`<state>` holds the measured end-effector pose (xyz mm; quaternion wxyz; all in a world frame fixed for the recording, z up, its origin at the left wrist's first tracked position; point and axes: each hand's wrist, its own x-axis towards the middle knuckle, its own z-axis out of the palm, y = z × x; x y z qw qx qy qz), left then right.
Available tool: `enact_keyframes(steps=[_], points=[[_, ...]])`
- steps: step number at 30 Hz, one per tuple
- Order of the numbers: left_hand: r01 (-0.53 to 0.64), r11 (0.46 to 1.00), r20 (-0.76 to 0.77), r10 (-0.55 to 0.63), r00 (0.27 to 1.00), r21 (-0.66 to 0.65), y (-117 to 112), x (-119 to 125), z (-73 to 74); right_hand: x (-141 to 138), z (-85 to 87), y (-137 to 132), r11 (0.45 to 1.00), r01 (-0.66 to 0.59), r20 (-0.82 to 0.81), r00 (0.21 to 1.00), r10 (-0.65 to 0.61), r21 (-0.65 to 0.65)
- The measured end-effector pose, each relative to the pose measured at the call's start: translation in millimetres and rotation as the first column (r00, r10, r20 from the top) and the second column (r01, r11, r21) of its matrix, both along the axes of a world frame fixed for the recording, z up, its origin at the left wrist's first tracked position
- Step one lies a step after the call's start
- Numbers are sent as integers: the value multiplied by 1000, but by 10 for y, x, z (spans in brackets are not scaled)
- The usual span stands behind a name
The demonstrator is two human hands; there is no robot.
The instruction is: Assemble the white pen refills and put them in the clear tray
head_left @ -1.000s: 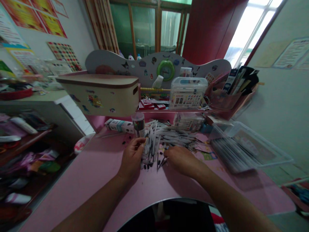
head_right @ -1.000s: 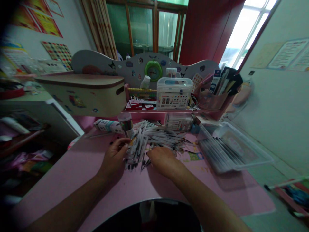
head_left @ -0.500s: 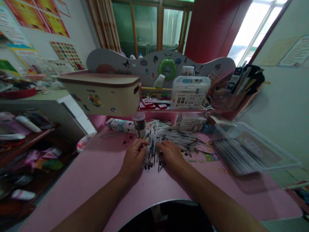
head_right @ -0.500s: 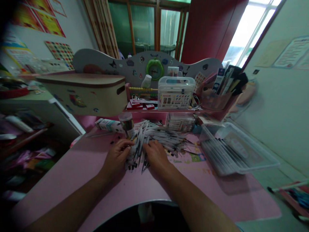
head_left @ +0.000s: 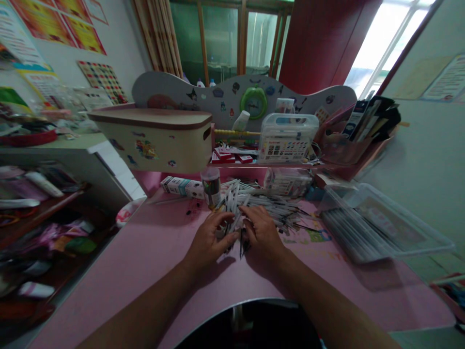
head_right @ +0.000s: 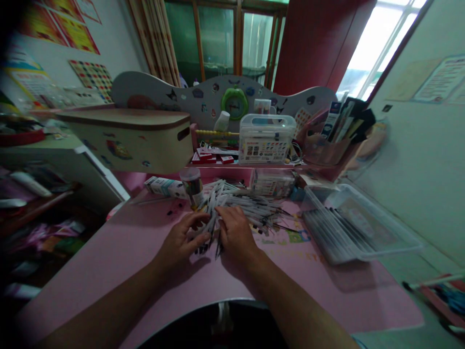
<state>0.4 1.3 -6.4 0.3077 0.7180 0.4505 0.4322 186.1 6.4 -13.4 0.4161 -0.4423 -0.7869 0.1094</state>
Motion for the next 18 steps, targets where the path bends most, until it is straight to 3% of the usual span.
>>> enact_keyframes(steps=[6,11,14,18], points=[[-41,995,56,46,997,-94,-25,47,-15,-23,-31,-51,995,-102,-18,995,102,21],[-118,974,222,161,962,-192,-12,47,2,87,-31,52,997,71,-156,985,-71,-7],[-102,966,326,179,928,-239,2,48,-26,157,-26,117,995,99,-56,993,-100,-33],[-124,963,354,206,912,-241,23,41,-71,175,-117,176,994,13,178,984,6,-108]])
